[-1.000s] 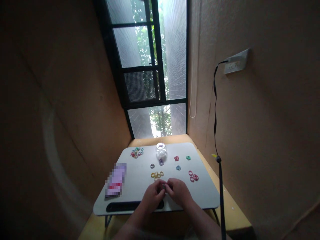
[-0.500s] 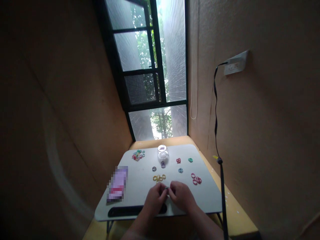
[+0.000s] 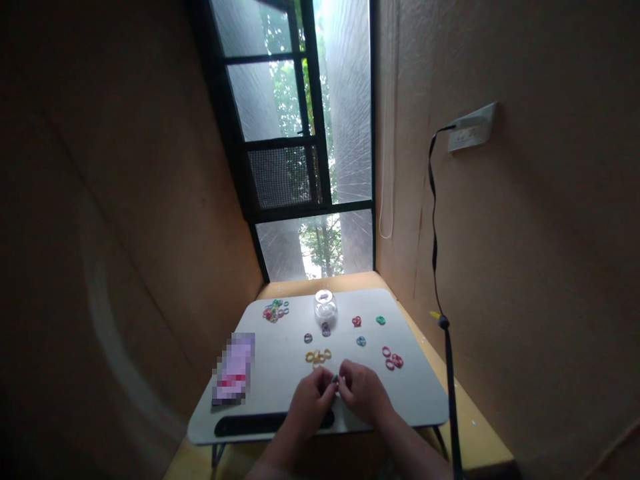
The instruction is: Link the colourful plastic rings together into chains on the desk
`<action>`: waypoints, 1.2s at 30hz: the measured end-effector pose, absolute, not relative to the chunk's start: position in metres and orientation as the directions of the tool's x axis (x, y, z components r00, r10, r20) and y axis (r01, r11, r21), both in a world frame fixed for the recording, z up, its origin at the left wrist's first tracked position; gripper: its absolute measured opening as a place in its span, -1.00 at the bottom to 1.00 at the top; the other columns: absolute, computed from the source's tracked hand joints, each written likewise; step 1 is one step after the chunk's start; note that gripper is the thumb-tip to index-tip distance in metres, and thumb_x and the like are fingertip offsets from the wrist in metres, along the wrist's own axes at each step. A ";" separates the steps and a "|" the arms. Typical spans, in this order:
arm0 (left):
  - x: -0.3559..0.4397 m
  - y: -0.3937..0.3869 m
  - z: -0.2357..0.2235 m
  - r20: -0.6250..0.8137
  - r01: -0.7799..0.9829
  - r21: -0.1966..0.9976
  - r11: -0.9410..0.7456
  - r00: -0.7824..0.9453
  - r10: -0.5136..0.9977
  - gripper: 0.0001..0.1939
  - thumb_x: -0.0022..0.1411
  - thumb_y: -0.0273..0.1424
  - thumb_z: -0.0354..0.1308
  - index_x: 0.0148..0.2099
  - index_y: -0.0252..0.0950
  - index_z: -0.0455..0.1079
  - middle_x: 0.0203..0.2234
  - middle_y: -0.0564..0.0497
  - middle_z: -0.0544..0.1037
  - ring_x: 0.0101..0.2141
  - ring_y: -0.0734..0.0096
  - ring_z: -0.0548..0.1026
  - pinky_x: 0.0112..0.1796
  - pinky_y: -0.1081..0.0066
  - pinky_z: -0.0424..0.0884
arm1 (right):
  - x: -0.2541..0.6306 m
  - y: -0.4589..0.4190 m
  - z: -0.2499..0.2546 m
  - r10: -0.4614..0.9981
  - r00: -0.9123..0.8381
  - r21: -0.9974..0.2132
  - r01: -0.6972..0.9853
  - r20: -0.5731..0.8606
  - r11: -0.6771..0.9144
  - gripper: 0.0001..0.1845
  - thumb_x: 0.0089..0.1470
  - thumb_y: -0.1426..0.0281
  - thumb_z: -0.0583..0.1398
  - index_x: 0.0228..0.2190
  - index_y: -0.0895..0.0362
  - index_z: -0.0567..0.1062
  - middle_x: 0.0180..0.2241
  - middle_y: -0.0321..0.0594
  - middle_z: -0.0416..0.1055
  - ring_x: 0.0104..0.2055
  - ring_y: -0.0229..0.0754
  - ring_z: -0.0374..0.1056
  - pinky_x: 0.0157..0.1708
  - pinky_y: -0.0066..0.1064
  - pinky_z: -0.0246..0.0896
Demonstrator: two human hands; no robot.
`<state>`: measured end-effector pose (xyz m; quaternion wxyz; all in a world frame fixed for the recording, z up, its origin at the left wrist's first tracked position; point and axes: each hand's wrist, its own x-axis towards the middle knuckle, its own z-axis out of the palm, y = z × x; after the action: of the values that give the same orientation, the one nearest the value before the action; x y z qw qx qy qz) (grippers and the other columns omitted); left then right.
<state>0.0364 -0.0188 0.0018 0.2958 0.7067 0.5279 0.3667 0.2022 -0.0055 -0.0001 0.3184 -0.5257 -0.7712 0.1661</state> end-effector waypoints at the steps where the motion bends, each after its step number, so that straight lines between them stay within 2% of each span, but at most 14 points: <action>1: 0.036 -0.019 0.002 0.205 0.531 0.804 -0.268 0.175 0.963 -0.88 0.20 -0.36 0.10 -0.37 -0.27 0.35 -0.53 0.08 0.46 -0.47 0.44 0.38 -0.41 0.45 0.18 | 0.202 -0.006 0.000 0.915 -0.245 -0.593 0.701 0.319 0.395 -0.91 0.07 0.40 0.08 -0.44 0.09 0.37 -0.53 -0.34 0.38 -0.47 -0.25 0.27 -0.43 -0.46 0.00; 10: 0.038 -0.022 0.003 0.208 0.550 0.789 -0.275 0.182 0.961 -0.92 0.17 -0.42 0.08 -0.37 -0.26 0.37 -0.53 0.08 0.47 -0.47 0.43 0.37 -0.41 0.45 0.16 | 0.205 -0.006 -0.003 0.899 -0.288 -0.586 0.684 0.331 0.435 -0.94 0.01 0.41 0.10 -0.44 0.09 0.38 -0.54 -0.36 0.36 -0.48 -0.26 0.25 -0.43 -0.46 0.00; 16: 0.038 -0.023 0.002 0.205 0.554 0.786 -0.273 0.183 0.961 -0.92 0.17 -0.40 0.09 -0.36 -0.26 0.38 -0.53 0.08 0.46 -0.47 0.43 0.36 -0.42 0.45 0.15 | 0.204 -0.006 -0.002 0.897 -0.294 -0.567 0.699 0.329 0.437 -0.95 -0.03 0.42 0.11 -0.51 0.09 0.35 -0.54 -0.34 0.34 -0.47 -0.26 0.23 -0.44 -0.46 -0.02; 26: 0.038 -0.023 0.002 0.208 0.564 0.776 -0.281 0.191 0.959 -0.93 0.17 -0.44 0.07 -0.35 -0.25 0.37 -0.50 0.08 0.48 -0.45 0.42 0.38 -0.39 0.45 0.16 | 0.203 -0.008 0.000 0.905 -0.277 -0.548 0.725 0.322 0.417 -0.86 0.04 0.38 0.09 -0.53 0.10 0.32 -0.54 -0.32 0.35 -0.47 -0.26 0.22 -0.45 -0.46 -0.05; 36: 0.037 -0.024 -0.002 0.219 0.567 0.771 -0.290 0.191 0.957 -0.93 0.20 -0.42 0.07 -0.33 -0.24 0.37 -0.47 0.07 0.50 -0.43 0.41 0.39 -0.38 0.44 0.17 | 0.201 -0.007 -0.003 0.902 -0.276 -0.528 0.738 0.331 0.420 -0.86 0.04 0.39 0.08 -0.53 0.10 0.32 -0.54 -0.31 0.35 -0.47 -0.25 0.22 -0.45 -0.45 -0.06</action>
<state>0.0372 -0.0243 -0.0016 0.2755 0.7210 0.5285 0.3536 0.2013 -0.0074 -0.0030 0.3004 -0.5211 -0.7872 0.1364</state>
